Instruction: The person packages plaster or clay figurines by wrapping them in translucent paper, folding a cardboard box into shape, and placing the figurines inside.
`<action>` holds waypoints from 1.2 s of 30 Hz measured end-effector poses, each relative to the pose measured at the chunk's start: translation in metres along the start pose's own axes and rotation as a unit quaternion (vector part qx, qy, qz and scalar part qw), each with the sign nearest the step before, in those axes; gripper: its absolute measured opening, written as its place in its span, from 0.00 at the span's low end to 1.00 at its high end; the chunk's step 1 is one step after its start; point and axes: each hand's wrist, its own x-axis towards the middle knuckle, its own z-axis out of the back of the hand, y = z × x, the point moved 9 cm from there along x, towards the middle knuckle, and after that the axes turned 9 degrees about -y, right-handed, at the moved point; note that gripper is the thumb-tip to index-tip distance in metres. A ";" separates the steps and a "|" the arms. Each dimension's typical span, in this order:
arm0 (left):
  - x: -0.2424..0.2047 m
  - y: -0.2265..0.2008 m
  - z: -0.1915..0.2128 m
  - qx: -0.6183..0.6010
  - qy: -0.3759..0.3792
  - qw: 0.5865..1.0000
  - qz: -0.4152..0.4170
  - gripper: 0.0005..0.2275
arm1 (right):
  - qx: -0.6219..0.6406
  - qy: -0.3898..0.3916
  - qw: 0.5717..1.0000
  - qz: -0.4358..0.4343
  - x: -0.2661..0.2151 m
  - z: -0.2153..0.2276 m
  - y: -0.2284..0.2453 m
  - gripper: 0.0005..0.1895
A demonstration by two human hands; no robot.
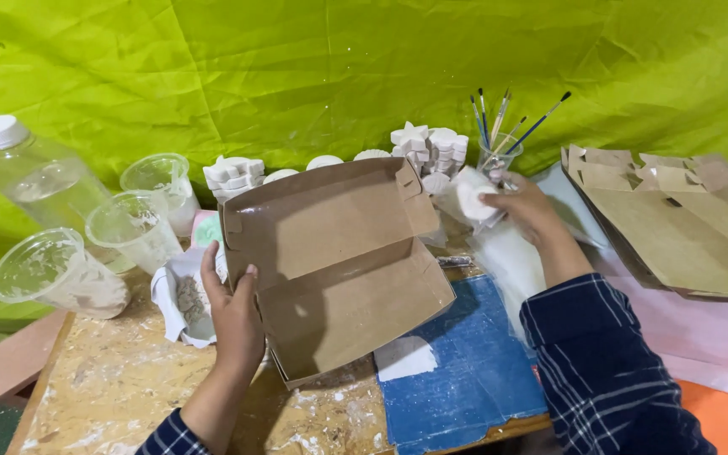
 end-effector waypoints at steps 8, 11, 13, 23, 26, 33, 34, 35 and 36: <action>-0.009 -0.005 -0.018 0.073 0.064 0.995 0.019 0.41 | 0.358 0.143 0.920 0.063 -0.034 -0.024 0.053 0.33; -0.025 -0.008 -0.034 0.123 0.119 0.984 0.056 0.44 | 0.298 0.233 0.925 0.043 -0.079 -0.084 0.046 0.38; -0.032 -0.001 -0.041 0.155 0.155 0.972 0.089 0.45 | 0.236 0.282 0.930 0.011 -0.128 -0.125 0.051 0.41; -0.031 0.016 -0.046 0.168 0.260 0.949 0.060 0.47 | -0.313 0.467 0.821 0.099 -0.245 -0.185 0.077 0.41; -0.036 0.017 -0.046 0.184 0.257 0.946 0.074 0.45 | -0.311 0.467 0.821 0.109 -0.240 -0.193 0.059 0.40; -0.035 0.010 -0.044 0.189 0.228 0.952 0.081 0.43 | -0.344 0.412 0.824 0.183 -0.250 -0.197 0.061 0.33; -0.036 0.008 -0.044 0.189 0.228 0.952 0.082 0.43 | -0.344 0.413 0.824 0.183 -0.249 -0.196 0.063 0.33; -0.036 0.005 -0.045 0.190 0.225 0.952 0.081 0.42 | -0.345 0.400 0.828 0.188 -0.247 -0.194 0.067 0.32; -0.037 0.003 -0.045 0.192 0.224 0.952 0.080 0.42 | -0.346 0.387 0.833 0.191 -0.244 -0.192 0.071 0.31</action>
